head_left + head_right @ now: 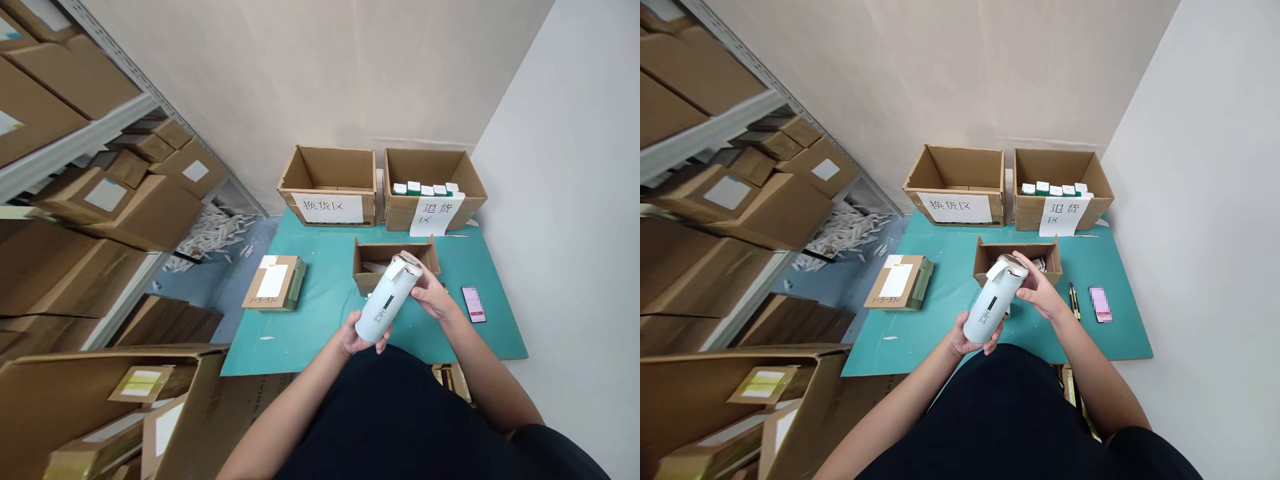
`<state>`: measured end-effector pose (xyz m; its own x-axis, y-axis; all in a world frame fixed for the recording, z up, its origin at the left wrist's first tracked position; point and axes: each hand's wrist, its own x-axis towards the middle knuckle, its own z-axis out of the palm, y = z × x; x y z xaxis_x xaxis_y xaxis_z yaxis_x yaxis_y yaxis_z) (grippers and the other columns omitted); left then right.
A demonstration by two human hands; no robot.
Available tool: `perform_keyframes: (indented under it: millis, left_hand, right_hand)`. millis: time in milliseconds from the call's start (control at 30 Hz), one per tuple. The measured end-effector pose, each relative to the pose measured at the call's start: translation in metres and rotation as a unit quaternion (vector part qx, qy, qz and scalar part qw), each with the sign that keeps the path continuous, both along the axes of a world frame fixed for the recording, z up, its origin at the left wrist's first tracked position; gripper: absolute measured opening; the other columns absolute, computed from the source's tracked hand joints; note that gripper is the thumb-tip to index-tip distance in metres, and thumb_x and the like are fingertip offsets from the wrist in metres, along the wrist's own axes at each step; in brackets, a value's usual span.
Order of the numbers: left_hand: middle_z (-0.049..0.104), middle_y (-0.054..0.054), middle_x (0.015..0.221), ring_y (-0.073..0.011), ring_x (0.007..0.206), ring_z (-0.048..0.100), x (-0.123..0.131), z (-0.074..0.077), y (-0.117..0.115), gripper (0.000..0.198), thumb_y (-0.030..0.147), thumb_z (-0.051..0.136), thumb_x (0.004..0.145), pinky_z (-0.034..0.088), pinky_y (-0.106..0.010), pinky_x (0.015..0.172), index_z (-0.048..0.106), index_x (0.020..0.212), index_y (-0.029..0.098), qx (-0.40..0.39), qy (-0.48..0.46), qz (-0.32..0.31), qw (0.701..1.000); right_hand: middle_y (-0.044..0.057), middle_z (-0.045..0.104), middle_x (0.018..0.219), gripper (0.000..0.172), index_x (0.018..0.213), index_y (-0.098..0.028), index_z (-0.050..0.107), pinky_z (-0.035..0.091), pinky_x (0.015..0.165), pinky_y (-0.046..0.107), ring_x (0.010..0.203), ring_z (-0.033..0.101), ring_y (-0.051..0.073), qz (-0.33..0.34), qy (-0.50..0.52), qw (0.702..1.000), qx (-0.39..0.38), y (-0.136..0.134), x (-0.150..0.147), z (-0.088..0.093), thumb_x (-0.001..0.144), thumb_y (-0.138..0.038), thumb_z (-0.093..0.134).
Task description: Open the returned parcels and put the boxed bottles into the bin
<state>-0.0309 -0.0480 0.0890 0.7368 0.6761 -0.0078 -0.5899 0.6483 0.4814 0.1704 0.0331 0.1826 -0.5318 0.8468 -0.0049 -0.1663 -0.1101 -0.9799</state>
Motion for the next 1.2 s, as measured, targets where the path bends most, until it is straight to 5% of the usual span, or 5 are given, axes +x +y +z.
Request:
perform_keyframes:
  millis: [133,533,700,867,1200]
  left_hand:
    - [0.067,-0.006,0.07,-0.0136,0.045,0.053,-0.005,-0.022,0.001,0.085,0.08,0.063,0.067,0.04,-0.026,0.045,0.061,0.113,0.008,-0.035,-0.032,-0.046,0.998]
    - [0.071,-0.01,0.087,-0.02,0.062,0.066,-0.008,-0.025,-0.01,0.079,0.079,0.04,0.089,0.05,-0.032,0.06,0.052,0.131,0.013,-0.028,0.192,0.079,0.978]
    - [0.066,-0.003,0.084,-0.0177,0.068,0.063,-0.021,-0.039,-0.007,0.055,0.07,0.054,0.086,0.051,-0.03,0.064,0.062,0.107,0.02,0.065,0.554,0.233,0.796]
    - [0.063,-0.014,0.127,-0.0286,0.11,0.064,-0.013,-0.063,0.003,0.065,0.052,0.069,0.081,0.051,-0.035,0.086,0.054,0.136,0.021,0.166,0.766,0.196,0.589]
    - [0.064,-0.014,0.126,-0.0281,0.107,0.065,-0.003,-0.084,0.043,0.051,0.018,0.054,0.088,0.048,-0.035,0.089,0.054,0.139,0.02,0.196,0.768,0.145,0.592]
  right_hand:
    - [0.012,0.047,0.154,0.119,0.16,-0.032,0.019,0.051,0.104,0.043,0.134,0.053,0.03,0.038,-0.01,0.998,0.049,-0.003,0.006,0.005,0.065,-0.069,0.082]
    - [0.013,0.058,0.141,0.078,0.142,-0.027,0.05,0.05,0.107,0.043,0.13,0.057,0.029,-0.039,-0.145,0.982,0.117,-0.029,0.014,-0.021,0.075,-0.048,0.084]
    - [0.014,0.063,0.137,0.072,0.141,-0.025,0.051,0.051,0.108,0.045,0.128,0.06,0.03,-0.113,-0.189,0.962,0.16,-0.05,0.023,-0.041,0.079,-0.046,0.08]
    - [0.013,0.065,0.133,0.061,0.134,-0.025,0.057,0.051,0.108,0.048,0.125,0.063,0.03,-0.149,-0.263,0.925,0.231,-0.065,0.027,-0.058,0.08,-0.043,0.078]
    - [0.014,0.064,0.132,0.061,0.135,-0.024,0.055,0.053,0.106,0.05,0.121,0.064,0.031,-0.159,-0.288,0.911,0.249,-0.076,0.012,-0.082,0.081,-0.041,0.076]
